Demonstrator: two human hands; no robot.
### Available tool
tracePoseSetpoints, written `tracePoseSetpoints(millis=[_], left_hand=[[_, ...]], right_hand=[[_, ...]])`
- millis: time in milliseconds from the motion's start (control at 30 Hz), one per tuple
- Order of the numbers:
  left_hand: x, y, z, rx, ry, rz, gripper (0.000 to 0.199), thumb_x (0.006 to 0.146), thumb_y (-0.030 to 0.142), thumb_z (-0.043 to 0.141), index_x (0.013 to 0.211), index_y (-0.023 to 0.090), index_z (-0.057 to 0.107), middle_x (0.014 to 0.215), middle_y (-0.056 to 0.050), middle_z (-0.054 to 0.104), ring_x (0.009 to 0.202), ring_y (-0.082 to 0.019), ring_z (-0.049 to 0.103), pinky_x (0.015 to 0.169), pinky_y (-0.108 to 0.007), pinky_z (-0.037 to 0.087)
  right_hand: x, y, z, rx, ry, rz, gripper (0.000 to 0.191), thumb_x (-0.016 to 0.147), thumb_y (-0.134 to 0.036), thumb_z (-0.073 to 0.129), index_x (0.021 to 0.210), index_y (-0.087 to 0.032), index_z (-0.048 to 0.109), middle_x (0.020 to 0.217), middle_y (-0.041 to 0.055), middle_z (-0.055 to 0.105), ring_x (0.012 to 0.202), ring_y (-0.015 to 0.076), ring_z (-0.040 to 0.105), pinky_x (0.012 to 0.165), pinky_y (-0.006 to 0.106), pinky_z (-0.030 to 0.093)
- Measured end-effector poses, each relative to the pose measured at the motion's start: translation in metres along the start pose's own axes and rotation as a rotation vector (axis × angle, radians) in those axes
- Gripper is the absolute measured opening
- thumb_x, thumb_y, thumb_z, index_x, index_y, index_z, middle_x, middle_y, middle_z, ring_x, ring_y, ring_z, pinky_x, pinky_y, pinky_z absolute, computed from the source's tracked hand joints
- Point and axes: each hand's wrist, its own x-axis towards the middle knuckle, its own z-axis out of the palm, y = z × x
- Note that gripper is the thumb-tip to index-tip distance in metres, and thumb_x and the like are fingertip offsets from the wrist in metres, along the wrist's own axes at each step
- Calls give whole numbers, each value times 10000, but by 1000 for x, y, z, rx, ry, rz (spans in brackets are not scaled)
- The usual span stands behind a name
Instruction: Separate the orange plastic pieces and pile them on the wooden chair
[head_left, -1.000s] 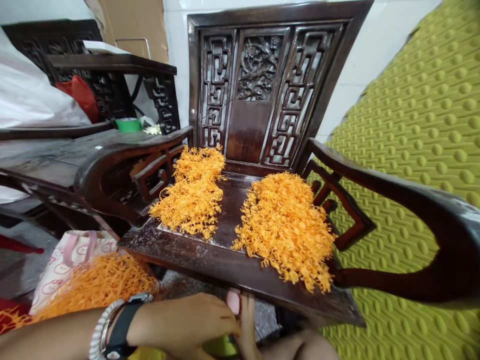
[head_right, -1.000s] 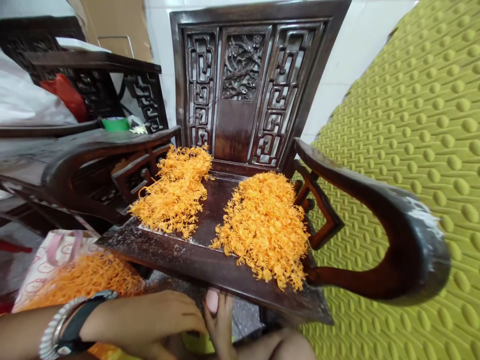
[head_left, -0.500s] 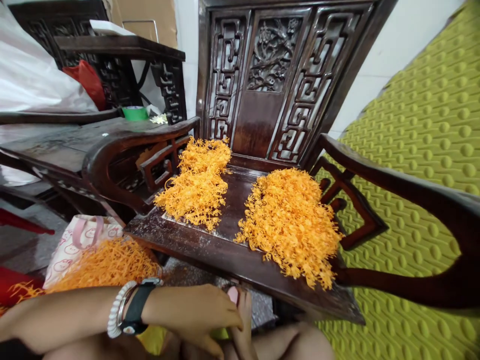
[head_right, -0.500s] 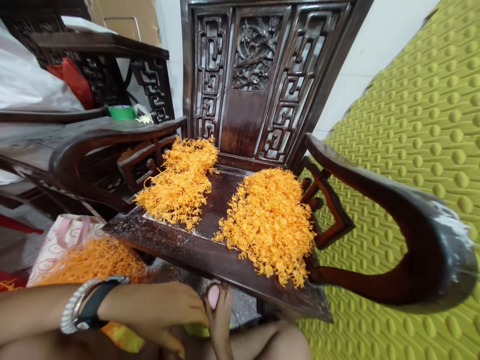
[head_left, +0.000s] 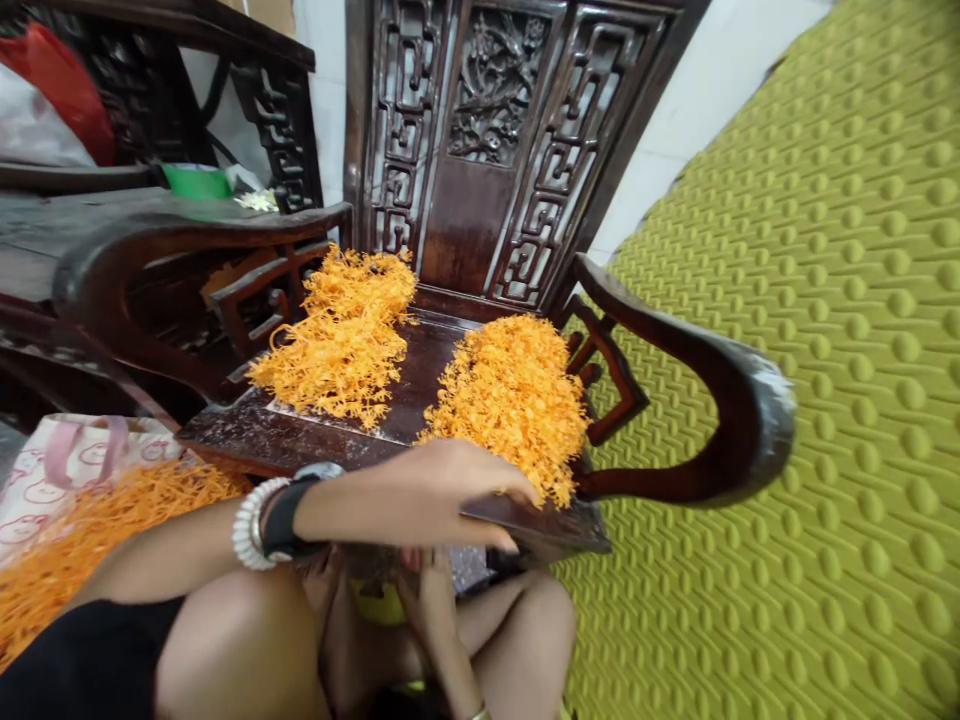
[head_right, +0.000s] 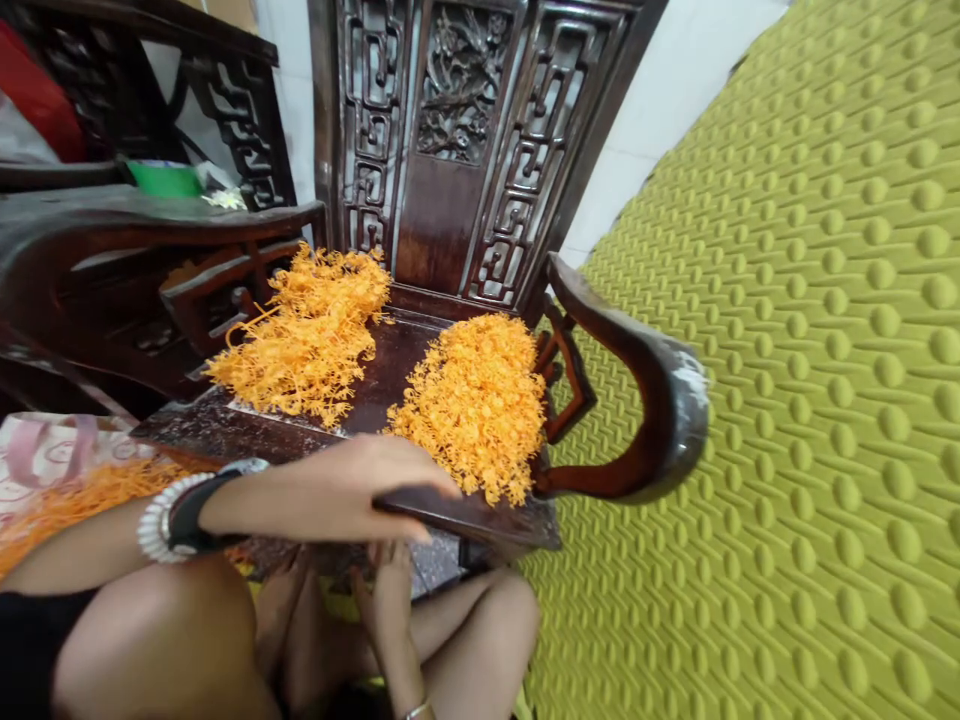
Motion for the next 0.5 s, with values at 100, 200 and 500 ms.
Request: tracePoseSetpoints(millis=[100, 200, 500], left_hand=[[-5, -16, -16, -33, 168, -174, 325, 862, 391, 619, 1139, 221, 623, 1166, -18, 685, 1067, -182, 626, 942, -302, 453], [-15, -29, -26, 3, 303, -314, 272, 852, 423, 614, 1014, 211, 668, 1033, -14, 722, 968, -185, 652, 875, -298, 468], [-67, -90, -58, 899, 630, -631, 309, 906, 439, 504, 930, 153, 618, 991, -115, 658, 1012, -281, 567, 876, -364, 434]], right_hand=[[-5, -5, -19, 54, -69, 12, 389, 702, -186, 632, 1090, -154, 614, 1129, 146, 637, 1054, 306, 608, 909, 428, 500], [-2, -18, -34, 151, -118, -9, 232, 765, -191, 595, 991, -167, 640, 1026, 106, 680, 965, 242, 648, 839, 342, 530], [60, -98, -69, 405, -130, -203, 216, 937, -344, 468, 950, -171, 596, 636, -24, 584, 603, 106, 575, 599, 205, 466]])
